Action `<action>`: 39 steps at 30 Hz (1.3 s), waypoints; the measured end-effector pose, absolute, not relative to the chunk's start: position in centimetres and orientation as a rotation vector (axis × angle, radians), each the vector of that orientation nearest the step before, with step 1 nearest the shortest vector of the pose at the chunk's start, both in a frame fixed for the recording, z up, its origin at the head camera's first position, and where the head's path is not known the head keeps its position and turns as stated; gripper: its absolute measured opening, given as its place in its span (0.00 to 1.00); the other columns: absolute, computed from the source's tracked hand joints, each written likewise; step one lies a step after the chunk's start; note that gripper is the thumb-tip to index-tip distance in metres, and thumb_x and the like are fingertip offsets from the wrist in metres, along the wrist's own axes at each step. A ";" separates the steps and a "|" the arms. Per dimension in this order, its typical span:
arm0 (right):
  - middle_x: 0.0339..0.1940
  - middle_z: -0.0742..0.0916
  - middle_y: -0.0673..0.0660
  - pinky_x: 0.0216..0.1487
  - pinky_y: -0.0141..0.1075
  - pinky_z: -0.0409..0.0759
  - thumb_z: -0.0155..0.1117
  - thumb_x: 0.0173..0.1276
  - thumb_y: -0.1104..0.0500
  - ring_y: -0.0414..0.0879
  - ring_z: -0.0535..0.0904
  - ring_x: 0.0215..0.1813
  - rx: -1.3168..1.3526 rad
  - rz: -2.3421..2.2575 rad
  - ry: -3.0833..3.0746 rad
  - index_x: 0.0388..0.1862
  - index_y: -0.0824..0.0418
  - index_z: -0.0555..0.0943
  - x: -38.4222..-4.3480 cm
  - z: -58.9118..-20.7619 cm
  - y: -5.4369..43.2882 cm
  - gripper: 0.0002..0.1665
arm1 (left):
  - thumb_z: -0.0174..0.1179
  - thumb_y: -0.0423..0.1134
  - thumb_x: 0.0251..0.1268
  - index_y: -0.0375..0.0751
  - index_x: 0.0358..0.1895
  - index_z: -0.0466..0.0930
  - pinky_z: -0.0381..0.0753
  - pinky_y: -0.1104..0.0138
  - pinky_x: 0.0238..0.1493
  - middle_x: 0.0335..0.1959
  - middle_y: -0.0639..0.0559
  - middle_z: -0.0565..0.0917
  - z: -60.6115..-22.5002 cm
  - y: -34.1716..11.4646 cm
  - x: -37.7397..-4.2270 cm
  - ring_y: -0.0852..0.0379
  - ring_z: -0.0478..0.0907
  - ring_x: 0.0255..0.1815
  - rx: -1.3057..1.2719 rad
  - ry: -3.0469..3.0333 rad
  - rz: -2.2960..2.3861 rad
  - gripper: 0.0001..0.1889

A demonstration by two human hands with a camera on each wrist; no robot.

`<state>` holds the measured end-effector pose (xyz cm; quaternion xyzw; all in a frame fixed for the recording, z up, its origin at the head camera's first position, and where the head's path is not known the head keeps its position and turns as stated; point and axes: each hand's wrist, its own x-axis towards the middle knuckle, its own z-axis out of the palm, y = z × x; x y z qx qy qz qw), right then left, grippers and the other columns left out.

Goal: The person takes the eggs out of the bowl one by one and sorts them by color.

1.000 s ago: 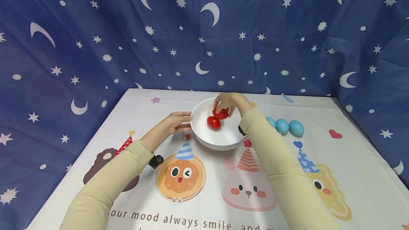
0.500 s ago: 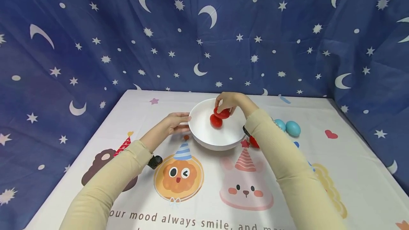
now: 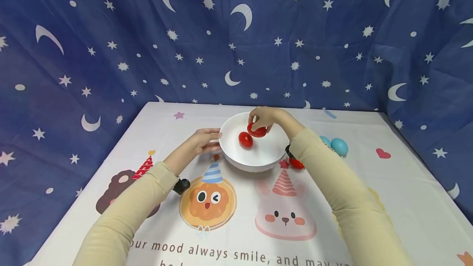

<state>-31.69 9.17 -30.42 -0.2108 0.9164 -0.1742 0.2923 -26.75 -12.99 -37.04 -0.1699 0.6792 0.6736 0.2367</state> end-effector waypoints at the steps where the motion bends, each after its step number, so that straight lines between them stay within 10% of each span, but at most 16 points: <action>1: 0.55 0.77 0.65 0.45 0.40 0.88 0.58 0.67 0.61 0.55 0.76 0.52 -0.568 -0.466 2.449 0.55 0.63 0.73 -31.6 -30.4 9.3 0.18 | 0.54 0.34 0.69 0.44 0.69 0.64 0.87 0.72 0.42 0.65 0.41 0.68 -37.0 -12.9 -26.8 0.52 0.78 0.46 -0.460 1.866 1.852 0.25; 39: 0.46 0.84 0.64 0.37 0.34 0.88 0.64 0.64 0.60 0.53 0.80 0.42 -0.708 -0.691 2.708 0.54 0.64 0.78 -26.5 -30.4 11.1 0.20 | 0.54 0.33 0.68 0.40 0.68 0.64 0.87 0.71 0.40 0.56 0.42 0.74 -37.3 -13.0 -26.7 0.59 0.80 0.30 -0.442 1.842 1.902 0.25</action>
